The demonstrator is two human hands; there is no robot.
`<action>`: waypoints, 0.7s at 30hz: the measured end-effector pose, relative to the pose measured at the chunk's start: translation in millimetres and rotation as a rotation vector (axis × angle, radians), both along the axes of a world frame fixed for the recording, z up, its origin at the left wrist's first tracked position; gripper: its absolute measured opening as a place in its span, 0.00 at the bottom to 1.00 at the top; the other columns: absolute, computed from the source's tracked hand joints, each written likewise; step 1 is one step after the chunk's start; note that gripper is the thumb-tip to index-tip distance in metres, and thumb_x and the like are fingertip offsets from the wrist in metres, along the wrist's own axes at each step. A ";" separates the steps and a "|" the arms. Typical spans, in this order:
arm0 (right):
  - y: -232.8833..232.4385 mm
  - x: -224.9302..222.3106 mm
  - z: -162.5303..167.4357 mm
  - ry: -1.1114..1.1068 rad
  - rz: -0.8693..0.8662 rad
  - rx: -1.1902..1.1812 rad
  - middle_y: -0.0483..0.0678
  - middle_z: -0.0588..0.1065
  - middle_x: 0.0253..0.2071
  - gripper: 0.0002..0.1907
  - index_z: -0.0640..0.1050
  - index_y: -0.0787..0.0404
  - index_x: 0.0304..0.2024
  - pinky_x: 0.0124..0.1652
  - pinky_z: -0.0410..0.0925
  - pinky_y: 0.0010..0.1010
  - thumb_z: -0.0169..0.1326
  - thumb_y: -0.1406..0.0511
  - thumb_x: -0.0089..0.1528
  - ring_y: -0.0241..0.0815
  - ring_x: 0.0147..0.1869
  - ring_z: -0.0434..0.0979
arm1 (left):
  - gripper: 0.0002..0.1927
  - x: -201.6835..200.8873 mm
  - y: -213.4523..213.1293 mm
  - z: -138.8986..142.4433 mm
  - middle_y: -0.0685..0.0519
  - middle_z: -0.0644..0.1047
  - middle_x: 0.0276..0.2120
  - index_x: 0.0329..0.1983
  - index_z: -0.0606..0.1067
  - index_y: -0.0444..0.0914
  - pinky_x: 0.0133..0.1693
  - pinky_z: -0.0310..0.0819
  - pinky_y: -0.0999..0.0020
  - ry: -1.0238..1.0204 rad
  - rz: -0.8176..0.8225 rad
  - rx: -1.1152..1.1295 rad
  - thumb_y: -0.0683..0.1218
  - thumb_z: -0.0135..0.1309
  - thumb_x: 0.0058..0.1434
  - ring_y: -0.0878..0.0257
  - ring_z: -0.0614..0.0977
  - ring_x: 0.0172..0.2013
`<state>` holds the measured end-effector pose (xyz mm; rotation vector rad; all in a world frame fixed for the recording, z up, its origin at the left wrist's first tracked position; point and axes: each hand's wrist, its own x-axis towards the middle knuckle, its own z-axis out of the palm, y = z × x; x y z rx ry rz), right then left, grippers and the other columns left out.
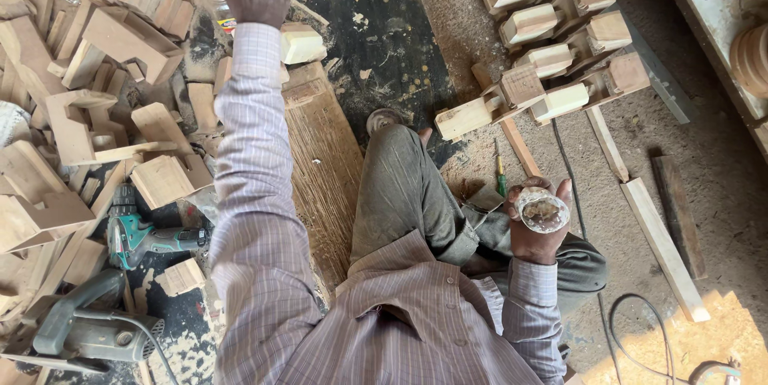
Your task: The person sits on the workshop floor holding a small carved wooden piece and repeatedly presses and rubs a white paste-like material into and around it by hand, turning the piece over to work different sides. They occasionally reach toward nearby wood scraps before resuming working the piece in their lap.
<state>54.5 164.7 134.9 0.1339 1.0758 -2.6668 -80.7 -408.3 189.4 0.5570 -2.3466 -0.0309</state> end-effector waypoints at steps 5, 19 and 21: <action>-6.1 -1.9 12.7 -0.013 -0.001 0.014 0.58 0.77 0.34 0.35 0.76 0.66 0.45 0.30 0.66 0.31 0.33 0.43 0.77 0.48 0.31 0.73 | 0.09 44.5 35.0 -2.4 0.49 0.80 0.34 0.45 0.75 0.37 0.35 0.79 0.60 0.305 -0.299 0.237 0.46 0.63 0.70 0.59 0.83 0.32; -33.2 -13.6 57.3 0.042 -0.021 -0.058 0.55 0.76 0.38 0.40 0.74 0.66 0.50 0.39 0.71 0.29 0.30 0.38 0.71 0.44 0.38 0.77 | 0.30 160.7 331.2 52.9 0.44 0.65 0.65 0.58 0.73 0.39 0.64 0.63 0.44 0.194 -1.254 0.466 0.60 0.67 0.62 0.51 0.70 0.65; -33.3 -12.2 61.1 0.056 -0.044 -0.055 0.53 0.76 0.40 0.39 0.73 0.67 0.52 0.41 0.72 0.29 0.31 0.38 0.71 0.43 0.42 0.77 | 0.32 169.4 357.1 62.8 0.43 0.64 0.67 0.60 0.72 0.38 0.69 0.51 0.36 0.129 -1.251 0.408 0.61 0.66 0.63 0.47 0.67 0.67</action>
